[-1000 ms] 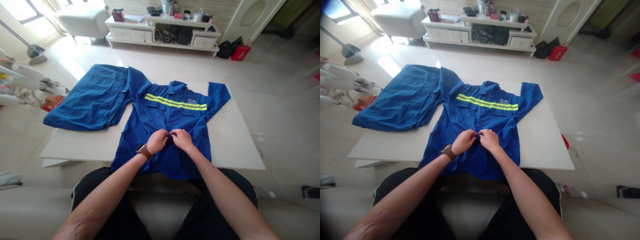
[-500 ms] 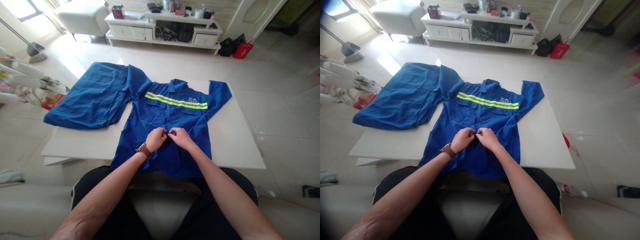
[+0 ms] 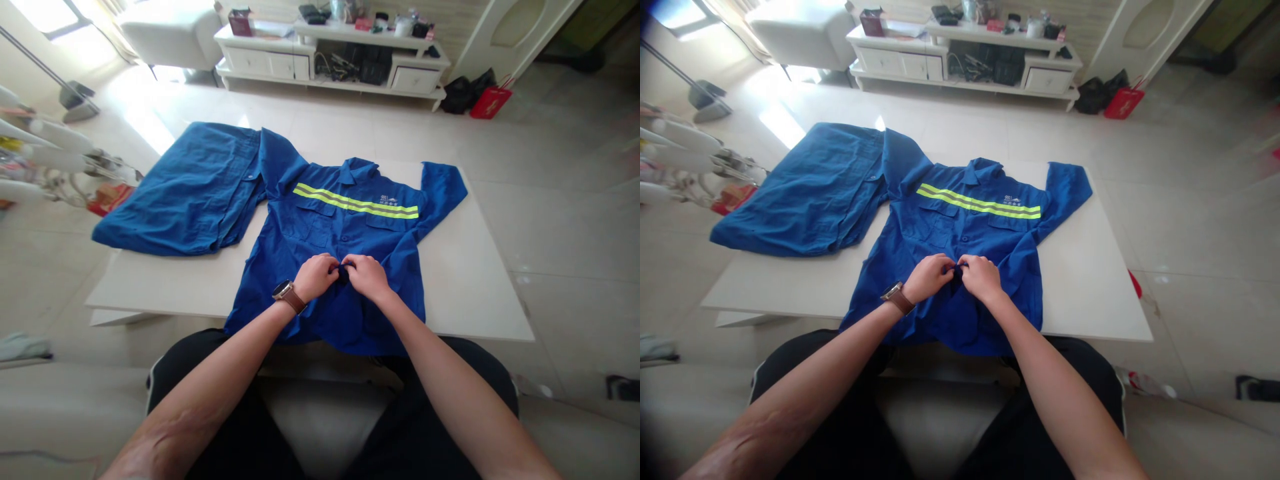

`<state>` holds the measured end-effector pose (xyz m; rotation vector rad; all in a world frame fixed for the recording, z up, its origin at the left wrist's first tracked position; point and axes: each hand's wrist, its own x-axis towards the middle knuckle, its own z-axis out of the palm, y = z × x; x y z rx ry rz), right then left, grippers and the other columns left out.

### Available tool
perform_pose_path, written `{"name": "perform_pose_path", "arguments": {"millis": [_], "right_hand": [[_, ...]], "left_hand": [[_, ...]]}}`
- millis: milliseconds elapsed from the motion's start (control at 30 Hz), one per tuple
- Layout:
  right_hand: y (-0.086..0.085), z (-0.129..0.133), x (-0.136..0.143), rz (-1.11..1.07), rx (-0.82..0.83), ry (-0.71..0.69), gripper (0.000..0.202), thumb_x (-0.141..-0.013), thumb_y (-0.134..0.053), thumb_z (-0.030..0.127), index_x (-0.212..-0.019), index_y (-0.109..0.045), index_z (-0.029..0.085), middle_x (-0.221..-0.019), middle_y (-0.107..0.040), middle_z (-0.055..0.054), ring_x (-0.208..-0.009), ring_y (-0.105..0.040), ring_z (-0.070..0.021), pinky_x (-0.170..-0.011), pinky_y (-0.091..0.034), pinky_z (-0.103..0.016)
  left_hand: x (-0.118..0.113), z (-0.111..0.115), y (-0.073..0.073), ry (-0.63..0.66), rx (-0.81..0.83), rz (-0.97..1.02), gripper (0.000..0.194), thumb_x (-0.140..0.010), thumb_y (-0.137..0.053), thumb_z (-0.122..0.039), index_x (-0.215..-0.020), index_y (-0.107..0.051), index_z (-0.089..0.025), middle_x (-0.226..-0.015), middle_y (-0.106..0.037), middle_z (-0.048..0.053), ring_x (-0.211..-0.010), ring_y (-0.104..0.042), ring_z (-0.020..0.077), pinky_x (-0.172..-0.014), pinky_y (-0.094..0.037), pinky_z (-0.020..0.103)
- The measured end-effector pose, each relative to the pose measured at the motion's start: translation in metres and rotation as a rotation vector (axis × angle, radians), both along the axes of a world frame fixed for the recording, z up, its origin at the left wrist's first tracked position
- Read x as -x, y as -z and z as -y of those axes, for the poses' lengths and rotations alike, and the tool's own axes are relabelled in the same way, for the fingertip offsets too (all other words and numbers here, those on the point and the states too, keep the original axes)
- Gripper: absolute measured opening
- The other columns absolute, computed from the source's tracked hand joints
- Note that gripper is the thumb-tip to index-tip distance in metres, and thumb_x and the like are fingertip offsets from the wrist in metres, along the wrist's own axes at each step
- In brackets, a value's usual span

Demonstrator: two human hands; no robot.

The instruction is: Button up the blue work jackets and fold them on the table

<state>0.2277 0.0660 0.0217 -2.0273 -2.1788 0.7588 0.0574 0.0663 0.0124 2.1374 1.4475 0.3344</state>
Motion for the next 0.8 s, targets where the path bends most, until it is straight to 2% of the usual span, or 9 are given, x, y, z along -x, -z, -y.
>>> {"name": "perform_pose_path", "arguments": {"millis": [233, 467, 600, 733, 800], "right_hand": [[-0.003, 0.003, 0.003, 0.111, -0.055, 0.032, 0.024, -0.096, -0.054, 0.038, -0.109, -0.074, 0.032, -0.104, -0.077, -0.006, -0.1, -0.071, -0.0268, -0.084, -0.051, -0.034], [0.003, 0.004, 0.004, 0.182, -0.05, 0.051, 0.024, -0.096, -0.052, 0.032, -0.107, -0.073, 0.028, -0.104, -0.076, -0.009, -0.098, -0.071, -0.0281, -0.083, -0.05, -0.034], [0.008, -0.001, 0.0, 0.213, -0.061, 0.091, 0.025, -0.094, -0.05, 0.027, -0.107, -0.071, 0.023, -0.101, -0.075, -0.012, -0.094, -0.071, -0.0277, -0.081, -0.049, -0.034], [0.006, -0.005, -0.006, 0.017, -0.021, 0.023, 0.014, -0.087, -0.06, 0.03, -0.09, -0.072, 0.023, -0.091, -0.075, -0.006, -0.089, -0.069, -0.024, -0.078, -0.047, -0.031], [0.004, -0.003, -0.01, -0.202, 0.129, -0.1, 0.014, -0.086, -0.061, 0.029, -0.084, -0.073, 0.021, -0.085, -0.074, -0.004, -0.083, -0.068, -0.0201, -0.074, -0.047, -0.028]], "left_hand": [[-0.001, 0.0, 0.003, 0.009, -0.011, 0.057, 0.018, -0.088, -0.058, -0.018, -0.092, -0.075, -0.018, -0.09, -0.07, 0.006, -0.082, -0.064, 0.0187, -0.078, -0.048, 0.029], [-0.004, 0.004, 0.009, 0.046, 0.002, 0.074, 0.022, -0.087, -0.057, -0.017, -0.095, -0.077, -0.018, -0.09, -0.07, 0.006, -0.08, -0.063, 0.0181, -0.075, -0.047, 0.028], [-0.01, 0.015, 0.005, 0.123, 0.056, 0.081, 0.024, -0.089, -0.055, -0.018, -0.101, -0.077, -0.021, -0.092, -0.072, 0.005, -0.081, -0.065, 0.0177, -0.073, -0.047, 0.027], [0.0, 0.013, -0.004, 0.135, 0.128, 0.004, 0.025, -0.096, -0.053, -0.028, -0.109, -0.073, -0.024, -0.096, -0.075, 0.005, -0.089, -0.068, 0.021, -0.078, -0.051, 0.029], [0.014, 0.007, -0.006, 0.057, 0.098, -0.046, 0.03, -0.099, -0.046, -0.029, -0.115, -0.071, -0.023, -0.107, -0.074, 0.007, -0.101, -0.068, 0.0227, -0.089, -0.052, 0.032]]}}
